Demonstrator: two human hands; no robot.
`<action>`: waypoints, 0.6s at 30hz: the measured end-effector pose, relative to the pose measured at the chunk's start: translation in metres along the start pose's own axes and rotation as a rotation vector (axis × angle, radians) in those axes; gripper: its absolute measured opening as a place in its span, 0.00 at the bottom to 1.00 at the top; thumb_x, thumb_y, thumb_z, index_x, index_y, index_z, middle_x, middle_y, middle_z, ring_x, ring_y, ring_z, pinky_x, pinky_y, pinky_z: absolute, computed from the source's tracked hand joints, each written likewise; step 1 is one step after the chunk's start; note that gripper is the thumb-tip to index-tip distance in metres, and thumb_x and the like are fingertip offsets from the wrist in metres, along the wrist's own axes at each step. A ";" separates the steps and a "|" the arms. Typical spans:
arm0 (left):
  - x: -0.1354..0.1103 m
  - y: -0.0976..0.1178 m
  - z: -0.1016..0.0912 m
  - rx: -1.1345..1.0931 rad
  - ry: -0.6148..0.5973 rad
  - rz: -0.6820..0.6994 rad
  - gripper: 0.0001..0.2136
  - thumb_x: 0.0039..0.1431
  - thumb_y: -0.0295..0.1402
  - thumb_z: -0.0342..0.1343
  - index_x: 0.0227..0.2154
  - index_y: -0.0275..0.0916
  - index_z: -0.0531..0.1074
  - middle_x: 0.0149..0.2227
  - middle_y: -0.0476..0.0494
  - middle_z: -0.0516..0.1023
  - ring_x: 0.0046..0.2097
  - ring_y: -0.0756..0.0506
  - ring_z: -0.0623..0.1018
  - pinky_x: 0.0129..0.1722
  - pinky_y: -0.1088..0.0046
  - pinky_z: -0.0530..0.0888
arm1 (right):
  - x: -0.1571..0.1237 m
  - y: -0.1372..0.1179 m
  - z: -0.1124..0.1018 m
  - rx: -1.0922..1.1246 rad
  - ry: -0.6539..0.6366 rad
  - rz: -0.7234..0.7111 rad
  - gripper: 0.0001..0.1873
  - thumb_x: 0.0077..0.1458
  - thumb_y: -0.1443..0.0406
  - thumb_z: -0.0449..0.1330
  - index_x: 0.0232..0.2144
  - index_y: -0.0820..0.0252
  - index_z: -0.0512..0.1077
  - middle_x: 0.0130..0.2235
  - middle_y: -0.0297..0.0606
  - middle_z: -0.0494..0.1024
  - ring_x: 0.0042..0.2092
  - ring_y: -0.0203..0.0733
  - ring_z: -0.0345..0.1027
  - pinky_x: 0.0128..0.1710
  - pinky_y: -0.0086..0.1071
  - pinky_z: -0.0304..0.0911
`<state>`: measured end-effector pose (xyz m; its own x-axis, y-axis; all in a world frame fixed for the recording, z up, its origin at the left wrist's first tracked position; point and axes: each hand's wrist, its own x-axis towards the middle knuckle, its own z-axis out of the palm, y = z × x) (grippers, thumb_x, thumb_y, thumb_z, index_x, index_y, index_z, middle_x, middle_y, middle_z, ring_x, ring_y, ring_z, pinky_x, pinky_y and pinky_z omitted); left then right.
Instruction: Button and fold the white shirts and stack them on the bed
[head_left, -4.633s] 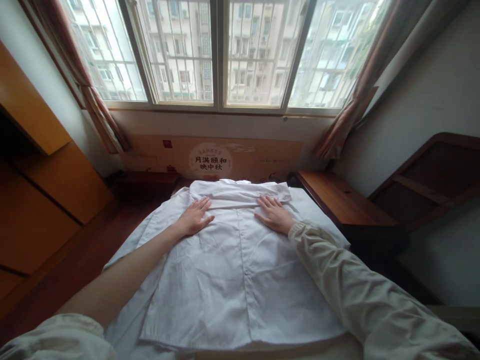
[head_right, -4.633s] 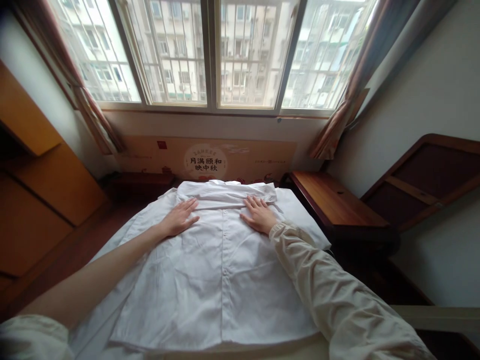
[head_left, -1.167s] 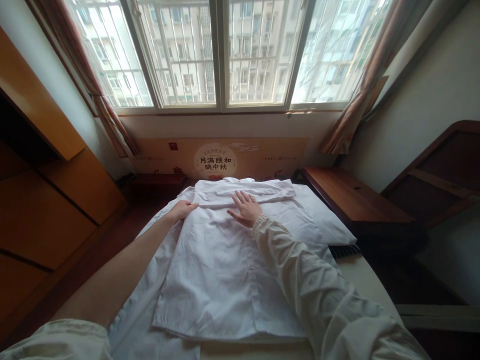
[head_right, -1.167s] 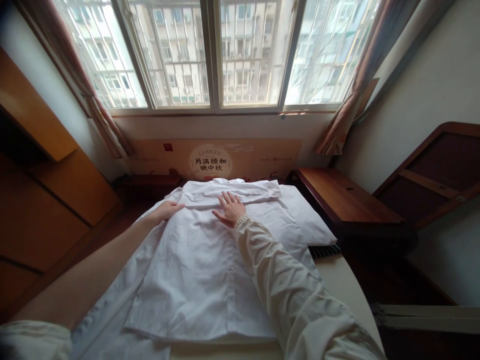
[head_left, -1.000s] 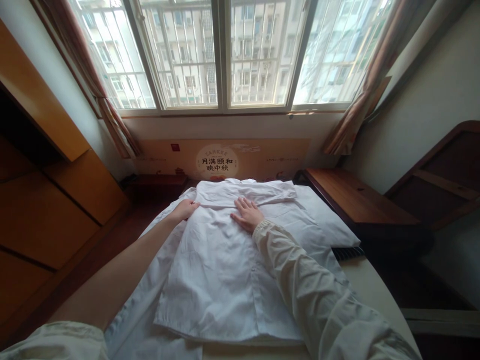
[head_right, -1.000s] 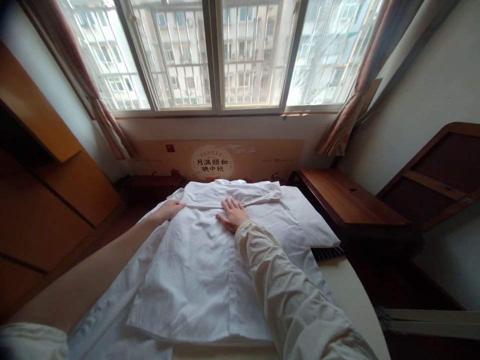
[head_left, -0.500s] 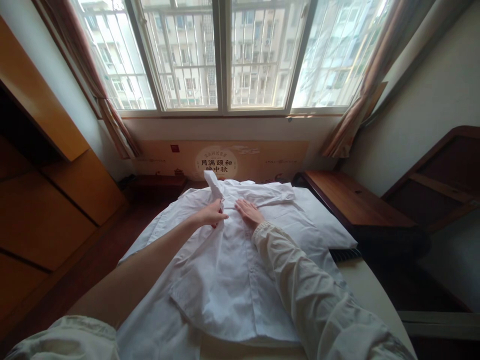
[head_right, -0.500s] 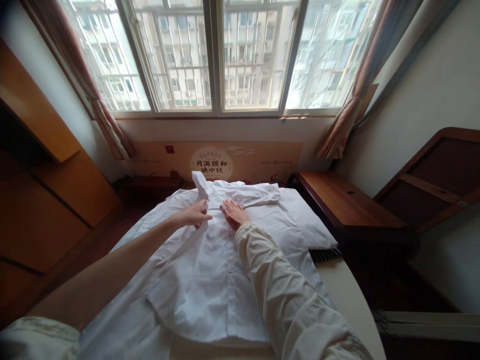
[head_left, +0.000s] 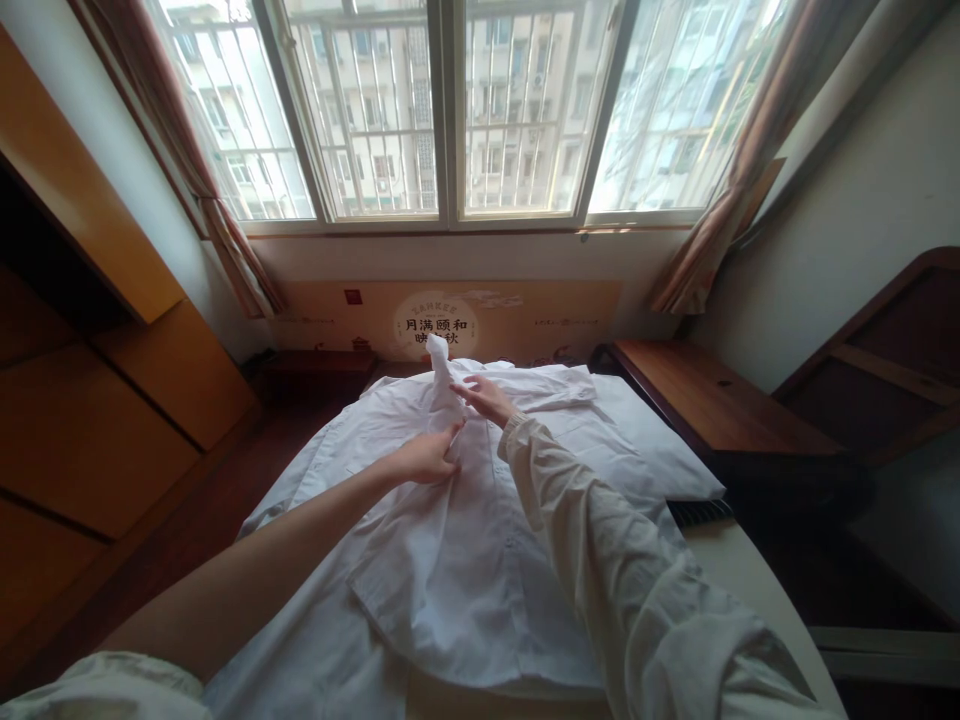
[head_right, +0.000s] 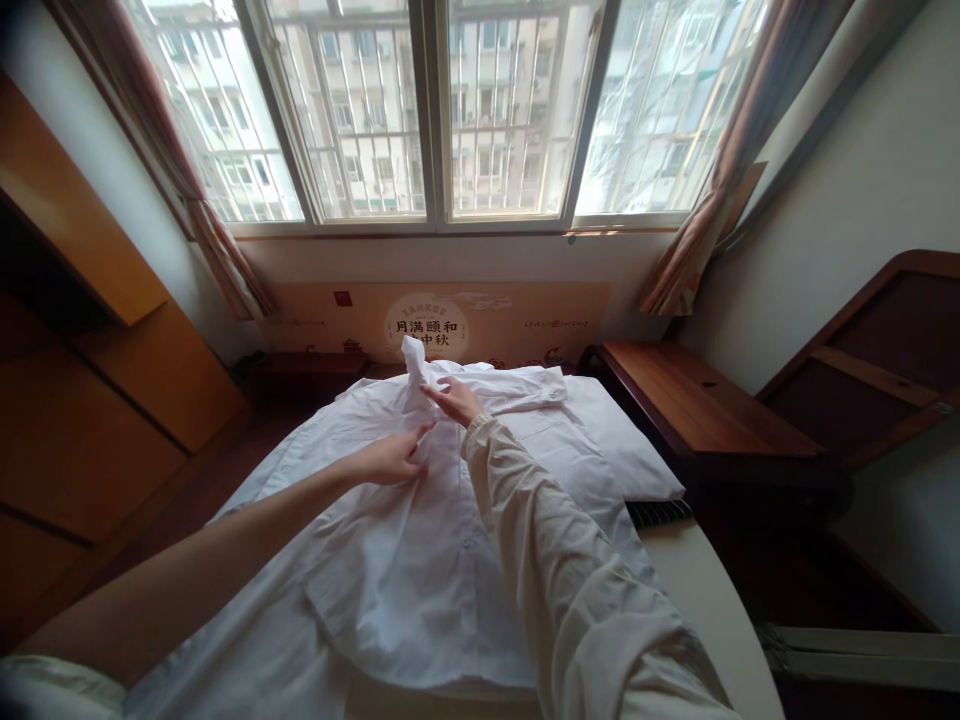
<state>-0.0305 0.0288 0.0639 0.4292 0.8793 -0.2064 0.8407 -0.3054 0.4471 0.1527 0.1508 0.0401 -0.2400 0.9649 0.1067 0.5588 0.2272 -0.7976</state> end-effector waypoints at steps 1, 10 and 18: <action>-0.003 0.002 0.000 0.000 -0.002 0.019 0.46 0.58 0.38 0.62 0.77 0.38 0.52 0.51 0.34 0.83 0.51 0.32 0.82 0.50 0.63 0.75 | 0.004 -0.002 0.004 0.006 -0.004 0.005 0.31 0.63 0.48 0.66 0.59 0.61 0.75 0.44 0.44 0.85 0.42 0.46 0.79 0.47 0.36 0.72; -0.050 0.015 -0.017 0.086 -0.163 0.037 0.20 0.55 0.46 0.66 0.47 0.41 0.81 0.45 0.42 0.86 0.45 0.36 0.82 0.41 0.69 0.73 | 0.011 0.000 0.004 -0.040 0.154 -0.125 0.43 0.53 0.70 0.57 0.72 0.54 0.61 0.48 0.40 0.81 0.45 0.48 0.76 0.50 0.40 0.72; -0.068 0.040 -0.024 0.067 -0.260 0.150 0.10 0.59 0.42 0.62 0.31 0.41 0.78 0.29 0.49 0.81 0.32 0.46 0.76 0.32 0.73 0.66 | 0.006 0.018 -0.015 -0.175 0.152 -0.176 0.32 0.55 0.71 0.55 0.61 0.55 0.76 0.55 0.44 0.79 0.43 0.46 0.75 0.54 0.41 0.70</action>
<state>-0.0336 -0.0350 0.1166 0.6127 0.7025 -0.3622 0.7781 -0.4556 0.4325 0.1737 0.1627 0.0354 -0.2311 0.9145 0.3321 0.6508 0.3990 -0.6460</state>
